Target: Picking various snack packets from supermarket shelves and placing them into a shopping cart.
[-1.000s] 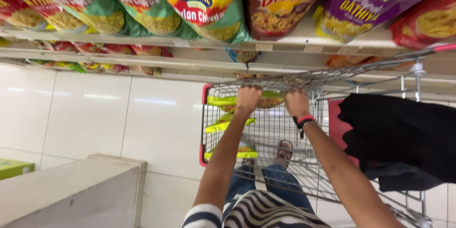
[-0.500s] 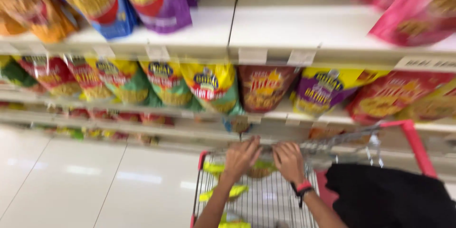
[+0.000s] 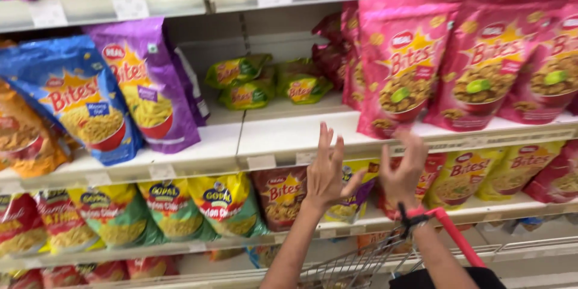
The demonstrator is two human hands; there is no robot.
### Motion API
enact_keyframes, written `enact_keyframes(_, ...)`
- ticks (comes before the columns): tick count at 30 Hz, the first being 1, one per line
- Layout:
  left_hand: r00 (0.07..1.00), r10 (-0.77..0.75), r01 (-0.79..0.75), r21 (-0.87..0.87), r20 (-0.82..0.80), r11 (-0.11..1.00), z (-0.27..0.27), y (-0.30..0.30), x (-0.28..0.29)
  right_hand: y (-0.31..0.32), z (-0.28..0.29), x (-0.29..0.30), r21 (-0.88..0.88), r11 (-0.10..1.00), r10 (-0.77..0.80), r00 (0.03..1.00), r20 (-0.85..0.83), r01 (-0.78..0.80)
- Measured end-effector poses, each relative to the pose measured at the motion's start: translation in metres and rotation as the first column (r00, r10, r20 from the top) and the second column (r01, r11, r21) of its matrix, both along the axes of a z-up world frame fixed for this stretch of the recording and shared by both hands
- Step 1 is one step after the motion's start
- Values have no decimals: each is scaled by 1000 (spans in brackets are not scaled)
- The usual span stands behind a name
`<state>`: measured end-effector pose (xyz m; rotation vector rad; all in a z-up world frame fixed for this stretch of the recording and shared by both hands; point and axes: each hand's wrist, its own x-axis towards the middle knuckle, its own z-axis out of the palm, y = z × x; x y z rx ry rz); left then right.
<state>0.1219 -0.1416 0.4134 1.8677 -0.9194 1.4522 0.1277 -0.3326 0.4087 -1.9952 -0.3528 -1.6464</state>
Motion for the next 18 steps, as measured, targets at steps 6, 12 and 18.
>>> enact_keyframes(6, 957, -8, -22, -102, -289, 995, 66, -65, 44, -61, 48, 60, 325, 926, 221, 974, -52, -193)
enact_keyframes(12, 708, -114, -122, -279, -697, 952, 97, -96, 55, -69, 86, 68, 660, 682, 604, 751, -266, -315)
enact_keyframes(18, 770, -162, -107, -375, -617, 921, 94, -93, 60, -78, 83, 76, 381, 889, 395, 847, -356, -254)
